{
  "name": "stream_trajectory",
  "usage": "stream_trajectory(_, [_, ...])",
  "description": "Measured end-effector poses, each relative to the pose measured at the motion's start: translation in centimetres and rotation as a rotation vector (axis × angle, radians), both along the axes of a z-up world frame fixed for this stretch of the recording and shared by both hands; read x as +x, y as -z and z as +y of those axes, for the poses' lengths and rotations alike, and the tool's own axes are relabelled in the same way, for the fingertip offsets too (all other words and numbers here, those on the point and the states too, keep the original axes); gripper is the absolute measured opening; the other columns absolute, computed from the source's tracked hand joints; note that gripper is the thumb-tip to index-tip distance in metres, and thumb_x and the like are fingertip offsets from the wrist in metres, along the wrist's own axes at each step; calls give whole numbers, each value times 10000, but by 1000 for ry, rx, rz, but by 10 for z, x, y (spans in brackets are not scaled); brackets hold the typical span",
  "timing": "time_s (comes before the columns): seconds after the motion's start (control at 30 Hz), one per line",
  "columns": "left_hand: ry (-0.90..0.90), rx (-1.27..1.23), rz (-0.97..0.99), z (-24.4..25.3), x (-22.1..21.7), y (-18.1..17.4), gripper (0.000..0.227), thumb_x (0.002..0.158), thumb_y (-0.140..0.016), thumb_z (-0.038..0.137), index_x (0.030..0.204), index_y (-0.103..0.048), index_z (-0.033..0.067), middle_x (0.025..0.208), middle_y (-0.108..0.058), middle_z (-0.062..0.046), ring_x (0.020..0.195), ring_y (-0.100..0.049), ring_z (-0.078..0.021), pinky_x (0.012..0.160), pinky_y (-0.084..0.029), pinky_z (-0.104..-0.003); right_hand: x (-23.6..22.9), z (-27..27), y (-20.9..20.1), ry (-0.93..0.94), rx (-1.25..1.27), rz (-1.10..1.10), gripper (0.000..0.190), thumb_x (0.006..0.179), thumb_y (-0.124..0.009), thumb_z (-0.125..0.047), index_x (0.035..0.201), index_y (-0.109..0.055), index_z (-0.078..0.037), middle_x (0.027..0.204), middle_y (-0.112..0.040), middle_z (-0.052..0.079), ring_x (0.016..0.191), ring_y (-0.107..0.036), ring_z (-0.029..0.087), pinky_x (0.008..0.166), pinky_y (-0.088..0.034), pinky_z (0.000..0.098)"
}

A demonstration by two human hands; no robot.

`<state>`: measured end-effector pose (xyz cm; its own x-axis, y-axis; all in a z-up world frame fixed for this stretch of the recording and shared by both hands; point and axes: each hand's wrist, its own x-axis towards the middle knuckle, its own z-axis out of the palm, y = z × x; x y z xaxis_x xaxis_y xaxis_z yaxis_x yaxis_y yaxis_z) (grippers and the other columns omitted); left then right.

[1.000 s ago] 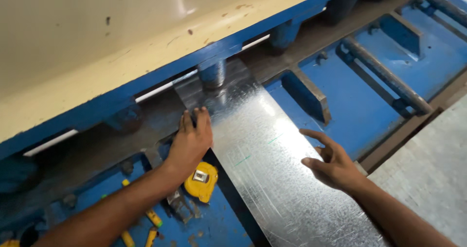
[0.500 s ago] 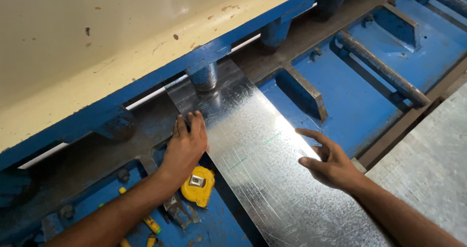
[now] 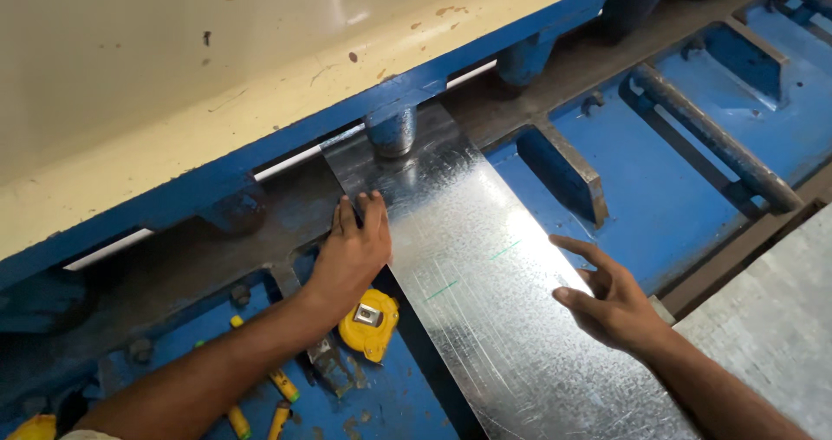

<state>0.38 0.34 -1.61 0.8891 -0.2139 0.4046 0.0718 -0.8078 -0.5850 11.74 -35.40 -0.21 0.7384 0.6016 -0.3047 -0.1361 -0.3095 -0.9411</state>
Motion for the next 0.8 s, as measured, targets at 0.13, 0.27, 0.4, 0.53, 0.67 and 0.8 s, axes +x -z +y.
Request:
stream_trajectory(0.13, [28, -50, -2, 0, 1, -4, 459, 863, -592, 139, 1245, -641, -110, 1233, -617, -239, 1053, -690, -418, 940, -590, -398, 0, 2, 0, -16, 41, 8, 731, 846, -709, -188, 1503, -416, -61, 461, -400, -58, 338, -366, 89, 308, -275, 286])
stream_trajectory(0.27, [4, 8, 38, 0, -1, -7, 448, 855, -603, 87, 1260, -634, -104, 1235, -621, -233, 1055, -695, -402, 933, -594, -384, 2, 1, 0, -24, 12, -25, 736, 843, -711, -203, 1504, -419, -62, 444, -397, -57, 320, -369, 91, 293, -283, 288])
stream_trajectory(0.4, [11, -3, 0, 0, 1, -6, 428, 866, -611, 58, 1261, -640, -107, 1222, -626, -225, 1055, -702, -398, 931, -599, -374, 2, 0, -1, -22, -23, -31, 723, 844, -702, -181, 1498, -419, -65, 431, -418, -50, 301, -389, 98, 281, -306, 289])
stream_trajectory(0.53, [25, -9, -13, 1, 1, -2, 402, 866, -613, 51, 1234, -647, -107, 1232, -627, -218, 1053, -705, -392, 944, -601, -379, 2, 1, 1, -29, 41, -2, 720, 852, -696, -162, 1502, -406, -52, 445, -418, -60, 315, -381, 82, 279, -295, 276])
stream_trajectory(0.67, [18, -25, -22, 0, 2, -2, 416, 870, -612, 58, 1250, -648, -106, 1217, -621, -227, 1052, -706, -398, 943, -597, -377, 2, 1, 1, -31, 42, 1, 722, 852, -701, -153, 1504, -409, -53, 442, -417, -60, 317, -386, 82, 288, -301, 271])
stream_trajectory(0.8, [15, -31, -5, -1, 1, -3, 415, 863, -608, 71, 1238, -646, -104, 1222, -622, -224, 1051, -706, -397, 943, -597, -381, 3, -2, 5, -32, 24, -5, 721, 851, -696, -160, 1503, -407, -57, 441, -417, -59, 319, -382, 82, 289, -294, 270])
